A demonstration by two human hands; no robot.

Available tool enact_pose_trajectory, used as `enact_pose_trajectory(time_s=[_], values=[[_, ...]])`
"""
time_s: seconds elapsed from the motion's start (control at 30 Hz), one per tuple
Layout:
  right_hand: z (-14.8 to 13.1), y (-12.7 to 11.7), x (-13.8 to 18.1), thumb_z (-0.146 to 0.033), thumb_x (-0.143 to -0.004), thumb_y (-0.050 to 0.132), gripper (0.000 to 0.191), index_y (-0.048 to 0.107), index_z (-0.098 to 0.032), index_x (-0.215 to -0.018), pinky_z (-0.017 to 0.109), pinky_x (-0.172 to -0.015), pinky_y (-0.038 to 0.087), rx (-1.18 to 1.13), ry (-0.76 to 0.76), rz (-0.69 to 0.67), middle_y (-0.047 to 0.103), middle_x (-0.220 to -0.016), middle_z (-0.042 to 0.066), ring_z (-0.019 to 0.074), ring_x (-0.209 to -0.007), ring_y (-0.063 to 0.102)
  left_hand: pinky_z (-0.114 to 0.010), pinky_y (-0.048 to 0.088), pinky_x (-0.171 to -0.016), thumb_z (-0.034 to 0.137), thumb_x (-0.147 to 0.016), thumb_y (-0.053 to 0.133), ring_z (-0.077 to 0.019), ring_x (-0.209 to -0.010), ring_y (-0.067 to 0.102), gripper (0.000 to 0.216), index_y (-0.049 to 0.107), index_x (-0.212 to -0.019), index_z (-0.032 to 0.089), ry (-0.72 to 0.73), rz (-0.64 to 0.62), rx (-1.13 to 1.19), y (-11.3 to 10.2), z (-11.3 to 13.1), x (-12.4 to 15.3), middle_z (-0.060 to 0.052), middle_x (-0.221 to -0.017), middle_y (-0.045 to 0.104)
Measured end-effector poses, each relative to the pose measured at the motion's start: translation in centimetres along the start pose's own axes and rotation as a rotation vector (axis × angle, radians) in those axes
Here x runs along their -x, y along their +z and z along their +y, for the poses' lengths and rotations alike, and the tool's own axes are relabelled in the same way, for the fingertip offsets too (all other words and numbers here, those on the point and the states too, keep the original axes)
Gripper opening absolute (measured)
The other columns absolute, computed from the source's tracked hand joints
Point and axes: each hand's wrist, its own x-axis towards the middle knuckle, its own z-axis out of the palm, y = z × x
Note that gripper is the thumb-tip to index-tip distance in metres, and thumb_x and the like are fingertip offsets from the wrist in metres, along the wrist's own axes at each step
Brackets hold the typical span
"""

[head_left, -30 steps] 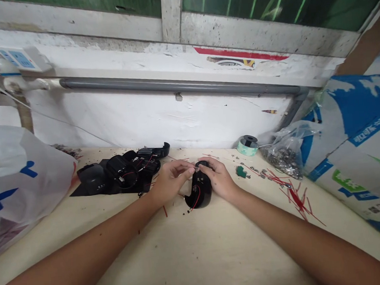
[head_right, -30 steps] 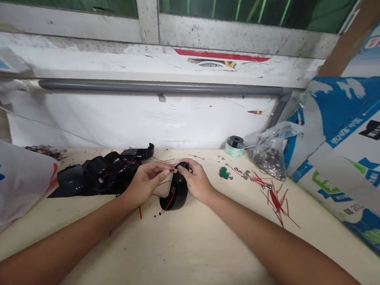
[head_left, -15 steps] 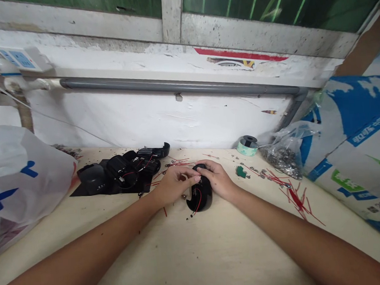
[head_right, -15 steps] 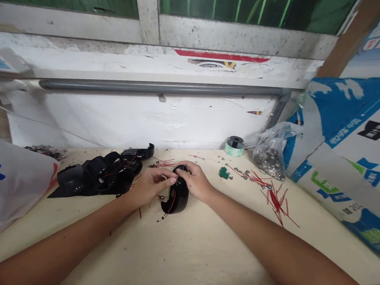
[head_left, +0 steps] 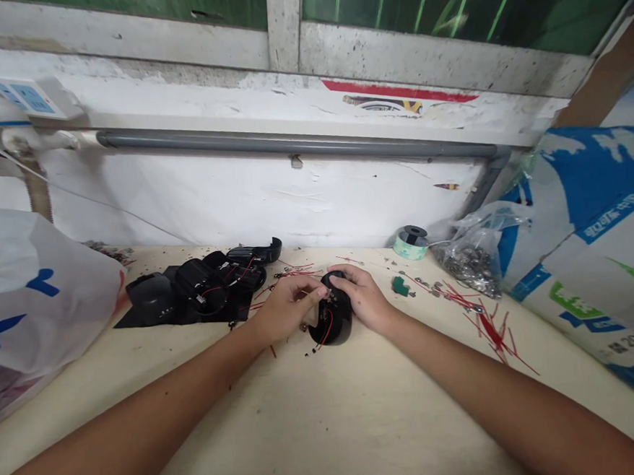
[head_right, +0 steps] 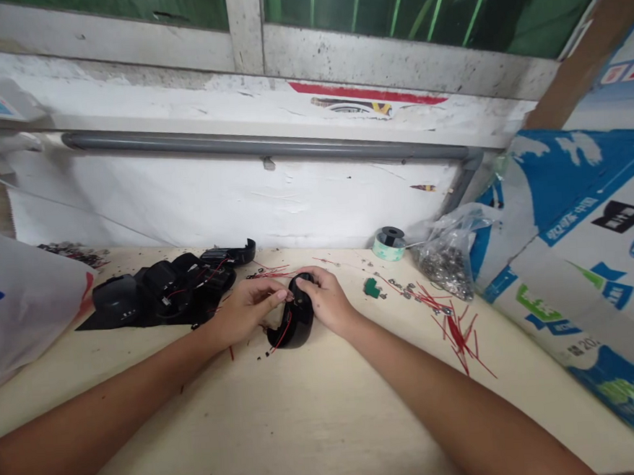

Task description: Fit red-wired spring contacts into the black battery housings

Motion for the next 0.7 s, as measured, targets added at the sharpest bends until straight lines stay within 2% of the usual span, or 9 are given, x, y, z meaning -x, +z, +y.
enact_pose_trajectory(time_s=[0.1,0.2,0.27,0.33,0.4,0.5,0.6,0.7], values=[[0.1,0.0,0.0,-0.038,-0.071,0.074,0.029,0.069,-0.021,-0.094,0.034,-0.074,0.046,-0.019,0.001,0.008,0.068,-0.08,0.001,0.0194,-0.076,0.06,-0.033,0.05,-0.083,0.043,-0.094,0.057,-0.0195,-0.094,0.064,0.03,0.07,-0.099,0.016,0.034,0.032,-0.006,-0.1,0.0,0.2,-0.009,-0.101,0.071],[0.3,-0.1,-0.2,-0.038,-0.071,0.074,0.03,0.07,-0.021,-0.096,0.034,-0.076,0.045,-0.001,-0.028,0.075,0.068,-0.084,0.001,0.0201,-0.08,0.06,-0.031,0.049,-0.078,0.043,-0.096,0.053,-0.0178,-0.091,0.06,0.027,0.061,-0.1,0.018,0.066,0.092,-0.062,-0.2,0.6,0.7,-0.007,-0.099,0.065],[0.5,-0.3,-0.3,-0.038,-0.072,0.073,0.031,0.07,-0.02,-0.098,0.034,-0.077,0.045,0.028,-0.067,0.147,0.067,-0.087,0.002,0.0207,-0.083,0.059,-0.03,0.047,-0.075,0.042,-0.092,0.058,-0.0167,-0.085,0.057,0.024,0.057,-0.095,0.018,0.143,0.039,-0.152,-0.3,1.2,1.1,-0.004,-0.092,0.061],[0.6,-0.5,-0.5,-0.039,-0.074,0.072,0.033,0.069,-0.019,-0.1,0.035,-0.078,0.046,0.05,-0.097,0.203,0.067,-0.09,0.003,0.0211,-0.085,0.059,-0.03,0.047,-0.077,0.041,-0.083,0.07,-0.0171,-0.085,0.055,0.031,0.055,-0.098,0.018,0.236,-0.032,-0.239,-0.3,1.8,1.4,-0.004,-0.093,0.059],[0.8,-0.6,-0.6,-0.04,-0.075,0.071,0.035,0.068,-0.019,-0.103,0.035,-0.079,0.046,0.06,-0.11,0.236,0.067,-0.091,0.004,0.0211,-0.084,0.059,-0.031,0.047,-0.077,0.038,-0.081,0.073,-0.0172,-0.084,0.055,0.033,0.056,-0.1,0.018,0.277,-0.079,-0.296,-0.2,2.0,1.7,-0.004,-0.091,0.058],[1.0,-0.8,-0.7,-0.041,-0.075,0.071,0.036,0.067,-0.019,-0.103,0.036,-0.08,0.047,0.062,-0.124,0.274,0.066,-0.09,0.004,0.0215,-0.084,0.059,-0.032,0.049,-0.079,0.032,-0.089,0.063,-0.0175,-0.084,0.058,0.023,0.059,-0.107,0.017,0.283,-0.103,-0.323,0.0,2.1,1.8,-0.005,-0.09,0.061],[1.0,-0.8,-0.7,-0.041,-0.076,0.07,0.035,0.067,-0.019,-0.103,0.037,-0.08,0.048,0.073,-0.134,0.282,0.067,-0.091,0.004,0.0224,-0.085,0.06,-0.032,0.05,-0.079,0.028,-0.093,0.058,-0.0182,-0.088,0.061,0.023,0.06,-0.113,0.017,0.291,-0.091,-0.311,0.2,2.1,1.9,-0.006,-0.094,0.065],[1.1,-0.8,-0.7,-0.042,-0.076,0.069,0.036,0.066,-0.019,-0.104,0.038,-0.081,0.048,0.096,-0.138,0.282,0.067,-0.093,0.005,0.0232,-0.087,0.06,-0.027,0.049,-0.067,0.027,-0.092,0.058,-0.0183,-0.086,0.063,0.022,0.062,-0.112,0.018,0.241,-0.071,-0.291,0.5,2.2,2.0,-0.007,-0.092,0.067]])
